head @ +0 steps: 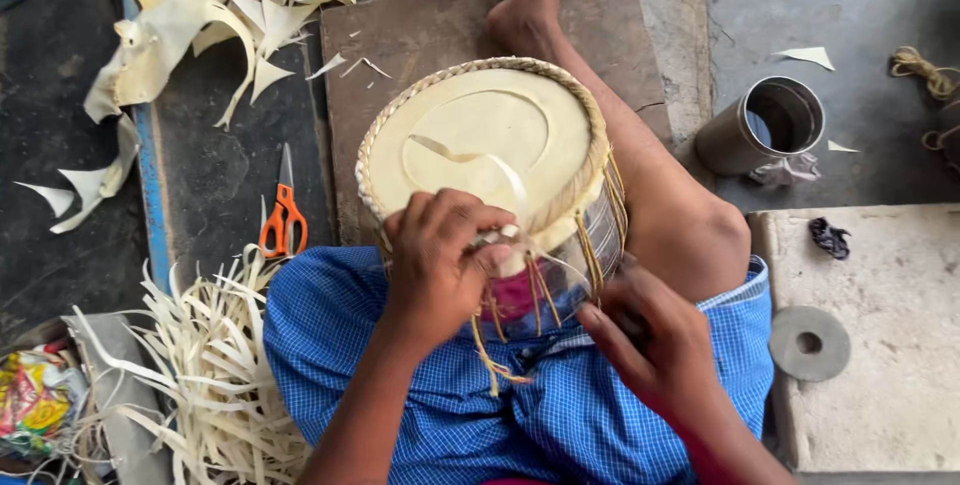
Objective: The person constructs a drum by hand, using a pointed tool to thread and tighten material around the rim.
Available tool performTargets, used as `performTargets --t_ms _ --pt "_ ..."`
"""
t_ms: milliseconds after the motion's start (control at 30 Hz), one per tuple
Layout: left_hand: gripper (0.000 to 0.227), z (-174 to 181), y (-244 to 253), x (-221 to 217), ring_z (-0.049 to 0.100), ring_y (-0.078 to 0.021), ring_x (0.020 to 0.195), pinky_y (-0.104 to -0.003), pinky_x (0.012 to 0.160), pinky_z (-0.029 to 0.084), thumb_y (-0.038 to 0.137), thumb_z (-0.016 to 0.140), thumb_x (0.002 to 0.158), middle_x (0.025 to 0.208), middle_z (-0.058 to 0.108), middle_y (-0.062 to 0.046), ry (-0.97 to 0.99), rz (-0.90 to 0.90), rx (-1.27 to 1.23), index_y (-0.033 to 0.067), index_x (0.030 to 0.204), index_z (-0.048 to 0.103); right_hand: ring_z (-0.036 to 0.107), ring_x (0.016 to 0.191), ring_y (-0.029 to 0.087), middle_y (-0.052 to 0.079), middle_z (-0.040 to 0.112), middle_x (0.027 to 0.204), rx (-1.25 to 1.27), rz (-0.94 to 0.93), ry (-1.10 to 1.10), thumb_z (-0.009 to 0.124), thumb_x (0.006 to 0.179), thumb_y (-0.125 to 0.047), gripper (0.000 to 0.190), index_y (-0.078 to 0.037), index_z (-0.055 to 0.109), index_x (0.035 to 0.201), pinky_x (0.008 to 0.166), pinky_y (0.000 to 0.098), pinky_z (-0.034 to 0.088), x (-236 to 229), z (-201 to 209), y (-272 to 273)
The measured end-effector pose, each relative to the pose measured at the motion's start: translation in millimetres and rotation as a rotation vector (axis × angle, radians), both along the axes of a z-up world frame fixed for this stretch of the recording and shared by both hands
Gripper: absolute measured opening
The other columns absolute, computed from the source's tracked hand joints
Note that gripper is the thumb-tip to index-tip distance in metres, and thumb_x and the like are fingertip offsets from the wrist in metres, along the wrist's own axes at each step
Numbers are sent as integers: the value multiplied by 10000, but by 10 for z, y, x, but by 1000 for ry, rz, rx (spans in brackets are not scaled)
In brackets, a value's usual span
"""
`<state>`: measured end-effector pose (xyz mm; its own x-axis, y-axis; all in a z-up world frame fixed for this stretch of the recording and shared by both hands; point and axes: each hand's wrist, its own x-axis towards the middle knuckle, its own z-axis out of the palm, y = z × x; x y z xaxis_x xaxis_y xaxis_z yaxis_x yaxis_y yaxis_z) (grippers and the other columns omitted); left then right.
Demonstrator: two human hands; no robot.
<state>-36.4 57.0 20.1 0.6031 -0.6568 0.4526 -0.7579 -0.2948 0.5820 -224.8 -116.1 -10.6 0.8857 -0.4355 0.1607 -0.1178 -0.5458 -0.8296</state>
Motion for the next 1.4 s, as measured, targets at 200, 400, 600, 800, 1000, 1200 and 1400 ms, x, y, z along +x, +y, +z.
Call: performTargets --t_ms 200,400,600,800,1000,1200,1400 --pt "274 16 33 -256 567 -210 1016 -405 934 334 197 792 840 1035 635 45 56 30 -50 194 1097 698 644 637 282 71 617 764 -380 170 -4 780 851 -196 196 -75 632 895 547 391 506 599 300 95" --pt "244 -47 13 -272 542 -177 970 -386 927 331 180 784 861 1009 605 53 -13 16 -125 239 1095 744 620 630 268 60 551 715 -575 332 -36 777 763 -157 202 -90 601 836 519 403 486 574 319 -208" --pt "290 -91 -65 -224 558 -195 995 -396 942 343 175 768 877 1032 626 46 5 36 -122 191 1166 748 617 653 277 78 538 735 -486 262 -77 770 751 -133 206 -85 602 859 547 400 500 555 129 108" --pt "331 -7 18 -176 560 -223 993 -414 909 343 305 832 786 997 616 6 -62 -18 -73 172 1080 757 700 692 221 58 676 791 -2 331 208 811 821 -182 304 -82 599 1014 584 357 558 310 262 -44" --pt "307 -101 158 115 568 -200 941 -412 897 344 427 876 726 912 618 37 -27 -35 -74 193 876 746 622 753 160 146 670 1000 1311 428 -498 593 1123 -184 385 -89 509 1486 677 282 483 -306 205 -562" --pt "263 -212 -24 175 588 -229 1071 -424 1018 339 362 803 871 1092 675 -1 -178 -36 -143 145 966 691 583 713 107 80 706 1020 602 -145 221 584 954 -207 646 -112 437 1575 599 220 458 -746 -216 -89" --pt "254 -216 -219 247 613 -223 1097 -432 1028 336 373 737 949 1115 730 20 -212 1 -156 132 1013 690 634 1092 170 103 676 1223 218 19 1 667 940 -74 528 -14 545 1450 935 269 491 -513 48 108"
